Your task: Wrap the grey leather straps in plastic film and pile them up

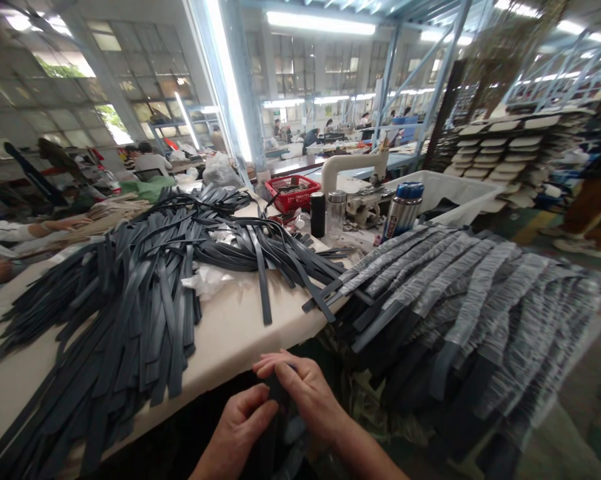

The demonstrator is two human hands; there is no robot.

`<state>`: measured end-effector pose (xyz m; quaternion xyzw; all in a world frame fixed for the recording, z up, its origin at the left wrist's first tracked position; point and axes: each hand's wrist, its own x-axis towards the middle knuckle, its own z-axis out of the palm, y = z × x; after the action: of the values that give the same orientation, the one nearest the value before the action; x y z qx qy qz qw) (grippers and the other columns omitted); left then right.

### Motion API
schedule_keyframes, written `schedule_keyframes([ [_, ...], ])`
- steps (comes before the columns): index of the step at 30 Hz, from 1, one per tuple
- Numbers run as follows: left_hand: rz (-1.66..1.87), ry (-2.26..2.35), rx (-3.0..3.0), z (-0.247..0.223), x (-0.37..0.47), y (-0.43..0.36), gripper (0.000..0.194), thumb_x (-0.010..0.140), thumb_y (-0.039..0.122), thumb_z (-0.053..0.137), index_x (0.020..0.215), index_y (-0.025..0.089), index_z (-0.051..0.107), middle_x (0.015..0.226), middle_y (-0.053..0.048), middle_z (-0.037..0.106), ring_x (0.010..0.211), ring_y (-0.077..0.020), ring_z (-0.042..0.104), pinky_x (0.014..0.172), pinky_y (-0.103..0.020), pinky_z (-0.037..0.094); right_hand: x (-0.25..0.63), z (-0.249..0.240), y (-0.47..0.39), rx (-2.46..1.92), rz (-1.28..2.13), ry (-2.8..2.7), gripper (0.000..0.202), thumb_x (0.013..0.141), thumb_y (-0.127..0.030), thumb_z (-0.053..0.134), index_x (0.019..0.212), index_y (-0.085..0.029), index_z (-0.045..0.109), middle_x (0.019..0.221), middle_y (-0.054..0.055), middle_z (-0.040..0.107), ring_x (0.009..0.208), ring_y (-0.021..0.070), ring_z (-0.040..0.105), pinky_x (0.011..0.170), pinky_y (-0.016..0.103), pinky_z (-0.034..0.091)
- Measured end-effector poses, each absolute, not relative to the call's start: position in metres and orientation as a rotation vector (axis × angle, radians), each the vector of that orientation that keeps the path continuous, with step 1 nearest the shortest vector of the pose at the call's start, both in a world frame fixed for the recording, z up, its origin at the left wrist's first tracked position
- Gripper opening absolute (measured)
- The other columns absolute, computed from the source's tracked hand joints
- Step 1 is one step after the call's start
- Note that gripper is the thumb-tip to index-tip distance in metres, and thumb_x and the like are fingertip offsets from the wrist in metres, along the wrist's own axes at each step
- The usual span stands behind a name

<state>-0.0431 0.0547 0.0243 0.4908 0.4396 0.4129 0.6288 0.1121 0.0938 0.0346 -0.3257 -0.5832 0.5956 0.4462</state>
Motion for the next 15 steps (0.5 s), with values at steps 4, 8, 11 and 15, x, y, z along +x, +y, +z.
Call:
schedule_keyframes([
  [4,0.983,0.812,1.048,0.026,-0.040,0.055,0.050,0.077,0.050,0.069,0.115,0.019,0.061,0.102,-0.006,0.064,0.094,-0.0198,0.057,0.082,-0.028,0.044,0.110,0.040,0.098,-0.733,1.502,-1.517,0.040,0.094,-0.049,0.044,0.093,-0.025,0.076,0.111,0.007,0.073,0.124,0.0283,0.054,0.116,0.052,0.022],
  [8,0.807,0.890,1.082,0.036,-0.036,0.050,0.042,0.089,0.052,0.052,0.083,0.012,0.064,0.073,-0.003,0.061,0.070,-0.0139,0.054,0.070,-0.025,0.043,0.108,0.038,0.097,-0.732,1.506,-1.600,0.039,0.095,-0.048,0.044,0.089,-0.025,0.075,0.108,0.006,0.074,0.124,0.0274,0.053,0.117,0.053,0.015],
  [11,0.833,0.897,1.088,0.034,-0.032,0.046,0.043,0.088,0.053,0.053,0.081,0.012,0.062,0.076,-0.005,0.064,0.074,-0.0160,0.057,0.074,-0.026,0.044,0.106,0.039,0.096,-0.797,1.463,-1.509,0.044,0.096,-0.049,0.043,0.081,-0.023,0.074,0.096,0.006,0.076,0.114,0.0267,0.061,0.117,0.051,0.018],
  [15,0.704,0.884,1.259,0.020,-0.031,0.039,0.050,0.089,0.057,0.046,0.077,0.013,0.065,0.080,-0.008,0.069,0.079,-0.0201,0.061,0.078,-0.029,0.045,0.107,0.051,0.102,-0.864,1.381,-1.327,0.046,0.093,-0.052,0.046,0.073,-0.020,0.072,0.083,0.006,0.076,0.103,0.0256,0.065,0.117,0.046,0.021],
])
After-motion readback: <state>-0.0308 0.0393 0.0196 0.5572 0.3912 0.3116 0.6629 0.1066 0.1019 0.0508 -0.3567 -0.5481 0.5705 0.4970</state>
